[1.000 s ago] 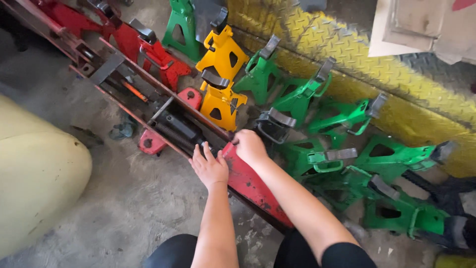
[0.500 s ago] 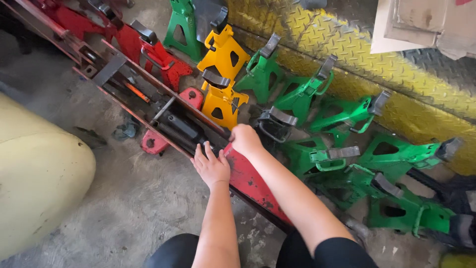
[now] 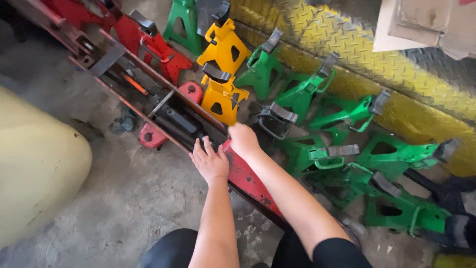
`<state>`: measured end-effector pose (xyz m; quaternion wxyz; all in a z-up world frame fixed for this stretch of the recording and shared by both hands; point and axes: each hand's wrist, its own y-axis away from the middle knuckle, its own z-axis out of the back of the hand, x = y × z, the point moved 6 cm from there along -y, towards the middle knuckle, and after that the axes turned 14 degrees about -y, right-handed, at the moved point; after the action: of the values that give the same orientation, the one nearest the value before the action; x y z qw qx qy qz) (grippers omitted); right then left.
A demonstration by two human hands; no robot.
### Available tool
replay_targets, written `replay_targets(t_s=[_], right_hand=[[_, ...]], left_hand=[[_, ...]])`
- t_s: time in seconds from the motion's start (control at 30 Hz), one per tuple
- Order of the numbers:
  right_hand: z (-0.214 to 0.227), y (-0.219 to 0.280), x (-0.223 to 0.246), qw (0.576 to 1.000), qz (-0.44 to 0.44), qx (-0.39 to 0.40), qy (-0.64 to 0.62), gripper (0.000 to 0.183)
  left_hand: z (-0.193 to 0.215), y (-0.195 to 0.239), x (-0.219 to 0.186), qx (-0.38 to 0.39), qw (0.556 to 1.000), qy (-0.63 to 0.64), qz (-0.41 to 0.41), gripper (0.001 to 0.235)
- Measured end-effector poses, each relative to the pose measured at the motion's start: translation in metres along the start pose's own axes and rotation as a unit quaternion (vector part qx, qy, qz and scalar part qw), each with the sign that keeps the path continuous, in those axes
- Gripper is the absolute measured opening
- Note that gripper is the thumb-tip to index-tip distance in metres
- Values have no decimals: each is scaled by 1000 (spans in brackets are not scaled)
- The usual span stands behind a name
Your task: The person sits on the floor and uses a black cloth to wipe and clean a small metal part. They then place the part on a red metal rack and proceed to wipe the rack itself. Finally, they pick up a green metal jack stand and wipe it with the cloth.
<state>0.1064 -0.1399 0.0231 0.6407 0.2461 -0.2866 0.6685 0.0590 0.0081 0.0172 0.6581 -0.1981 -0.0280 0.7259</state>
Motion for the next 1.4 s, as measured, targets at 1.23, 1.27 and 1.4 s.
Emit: replay_targets(t_s=[1.23, 1.27, 1.4], right_hand=[[-38, -74, 26, 999, 15, -27, -12, 10], [-43, -78, 24, 999, 14, -33, -18, 11], [-36, -62, 16, 997, 37, -48, -40, 11]], left_hand=[[1, -3, -1, 26, 999, -5, -22, 69], [0, -2, 1, 35, 999, -5, -19, 69], [1, 4, 5, 41, 999, -2, -13, 68]])
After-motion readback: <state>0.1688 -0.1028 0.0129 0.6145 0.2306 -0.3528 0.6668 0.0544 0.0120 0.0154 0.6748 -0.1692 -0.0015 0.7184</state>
